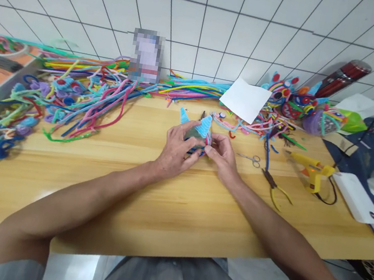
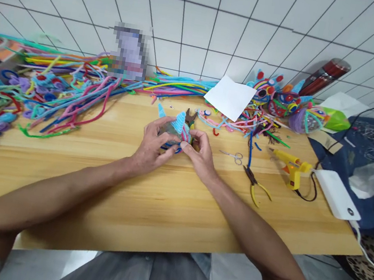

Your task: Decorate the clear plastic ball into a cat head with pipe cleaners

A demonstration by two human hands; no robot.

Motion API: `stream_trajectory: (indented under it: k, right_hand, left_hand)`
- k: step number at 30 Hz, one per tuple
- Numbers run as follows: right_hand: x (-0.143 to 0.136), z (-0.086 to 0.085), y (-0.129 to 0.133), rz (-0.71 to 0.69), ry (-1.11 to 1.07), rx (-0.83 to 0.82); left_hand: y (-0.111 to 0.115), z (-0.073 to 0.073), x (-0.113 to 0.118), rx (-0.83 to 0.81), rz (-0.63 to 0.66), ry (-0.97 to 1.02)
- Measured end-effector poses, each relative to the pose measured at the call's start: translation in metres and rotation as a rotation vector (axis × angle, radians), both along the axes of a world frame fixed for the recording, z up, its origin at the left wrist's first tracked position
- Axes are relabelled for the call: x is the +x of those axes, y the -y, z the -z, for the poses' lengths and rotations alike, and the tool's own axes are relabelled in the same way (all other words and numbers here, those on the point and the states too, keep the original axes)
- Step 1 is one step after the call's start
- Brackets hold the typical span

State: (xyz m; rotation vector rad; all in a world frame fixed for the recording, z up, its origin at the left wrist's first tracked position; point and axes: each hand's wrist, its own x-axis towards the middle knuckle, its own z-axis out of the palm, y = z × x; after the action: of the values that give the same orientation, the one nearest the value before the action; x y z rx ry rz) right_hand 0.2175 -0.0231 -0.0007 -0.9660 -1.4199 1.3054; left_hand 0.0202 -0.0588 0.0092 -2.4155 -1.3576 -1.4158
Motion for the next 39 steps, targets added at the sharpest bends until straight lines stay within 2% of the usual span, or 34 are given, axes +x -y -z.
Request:
stream_trajectory:
  k: [6, 15, 25, 31, 39]
  right_hand:
    - [0.005, -0.006, 0.002, -0.031, -0.073, -0.035]
    - [0.013, -0.001, 0.002, 0.009, 0.023, -0.006]
    - [0.007, 0.003, 0.004, 0.029, 0.043, 0.014]
    - [0.005, 0.002, 0.004, 0.044, 0.074, 0.031]
    - [0.002, 0.001, 0.006, 0.073, 0.137, 0.115]
  left_hand:
    - [0.002, 0.001, 0.001, 0.001, 0.004, 0.039]
    - [0.002, 0.004, -0.002, -0.052, 0.036, 0.03]
    - [0.001, 0.006, -0.002, 0.02, 0.043, 0.04]
    - [0.001, 0.005, -0.002, -0.066, 0.032, 0.036]
    - [0.001, 0.006, -0.001, -0.05, 0.025, 0.034]
